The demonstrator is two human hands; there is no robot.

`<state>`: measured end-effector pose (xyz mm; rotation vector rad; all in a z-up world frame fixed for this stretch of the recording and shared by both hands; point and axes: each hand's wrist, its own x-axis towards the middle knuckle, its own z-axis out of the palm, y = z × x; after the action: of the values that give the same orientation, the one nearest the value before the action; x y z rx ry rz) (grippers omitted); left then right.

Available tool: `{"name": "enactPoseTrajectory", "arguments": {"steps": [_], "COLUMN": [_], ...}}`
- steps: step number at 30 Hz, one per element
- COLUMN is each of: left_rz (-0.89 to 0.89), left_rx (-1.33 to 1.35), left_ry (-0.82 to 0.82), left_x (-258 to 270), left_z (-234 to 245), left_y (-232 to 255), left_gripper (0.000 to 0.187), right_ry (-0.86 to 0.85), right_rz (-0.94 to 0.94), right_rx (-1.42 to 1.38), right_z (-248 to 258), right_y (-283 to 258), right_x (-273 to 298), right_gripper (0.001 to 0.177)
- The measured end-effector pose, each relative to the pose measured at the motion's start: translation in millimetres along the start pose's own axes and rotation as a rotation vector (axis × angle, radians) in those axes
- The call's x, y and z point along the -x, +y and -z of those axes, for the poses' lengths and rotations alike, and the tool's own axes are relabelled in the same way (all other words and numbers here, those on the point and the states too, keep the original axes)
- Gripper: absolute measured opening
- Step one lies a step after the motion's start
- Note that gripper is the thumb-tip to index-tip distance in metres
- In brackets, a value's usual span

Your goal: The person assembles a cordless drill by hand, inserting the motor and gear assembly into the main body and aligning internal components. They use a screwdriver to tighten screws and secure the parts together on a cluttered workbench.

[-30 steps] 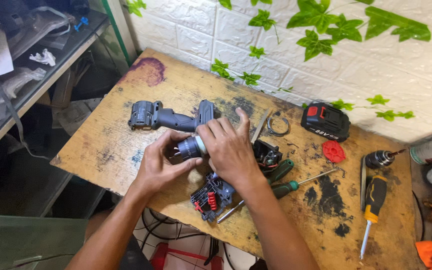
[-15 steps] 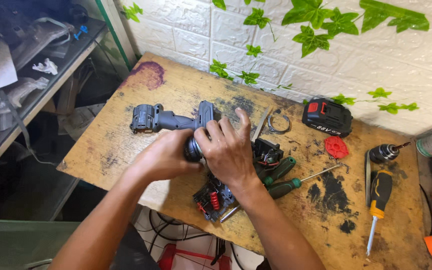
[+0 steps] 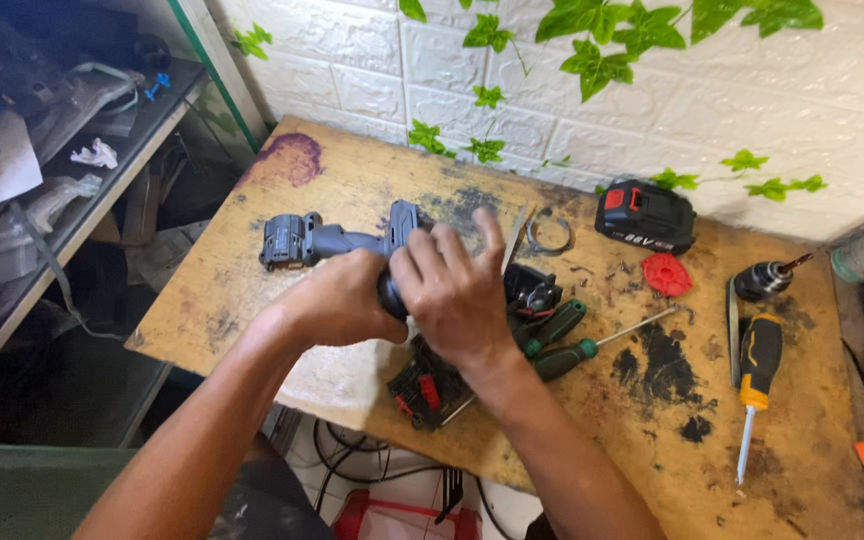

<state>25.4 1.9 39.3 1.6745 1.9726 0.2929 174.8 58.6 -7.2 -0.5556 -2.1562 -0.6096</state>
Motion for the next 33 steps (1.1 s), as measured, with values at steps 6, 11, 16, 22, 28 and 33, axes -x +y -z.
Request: {"name": "enactPoseTrajectory", "arguments": {"steps": [6,11,16,22,28,33], "left_rz": [0.061,0.101,0.041,0.024,0.104,0.027], "left_rx": [-0.186,-0.284,-0.446,-0.351,-0.140,0.192], "left_ry": [0.064,0.126,0.257,0.282,0.311,0.286], "left_x": [-3.8,7.2,0.2,14.7,34.5,47.0], "left_z": [-5.4,-11.7,-32.8,-25.2,-17.2,-9.0], "left_y": [12.7,31.7,24.8,29.0,17.3,16.0], "left_gripper": [0.062,0.050,0.032,0.033,0.059,0.060], "right_ry": [0.107,0.119,0.091,0.133,0.085,0.090], "right_rz": [0.049,0.025,-0.013,-0.031,-0.096,-0.111], "right_rx": [0.003,0.006,0.016,0.036,-0.037,-0.051], "right_z": [-17.6,-16.3,-16.3,-11.9,-10.1,-10.0], "right_y": [9.4,9.9,12.6,14.8,15.6,16.0], "right_x": [12.5,12.6,14.1,13.0,18.8,24.0], "right_gripper": [0.014,0.019,0.018,0.021,0.017,0.018]}}
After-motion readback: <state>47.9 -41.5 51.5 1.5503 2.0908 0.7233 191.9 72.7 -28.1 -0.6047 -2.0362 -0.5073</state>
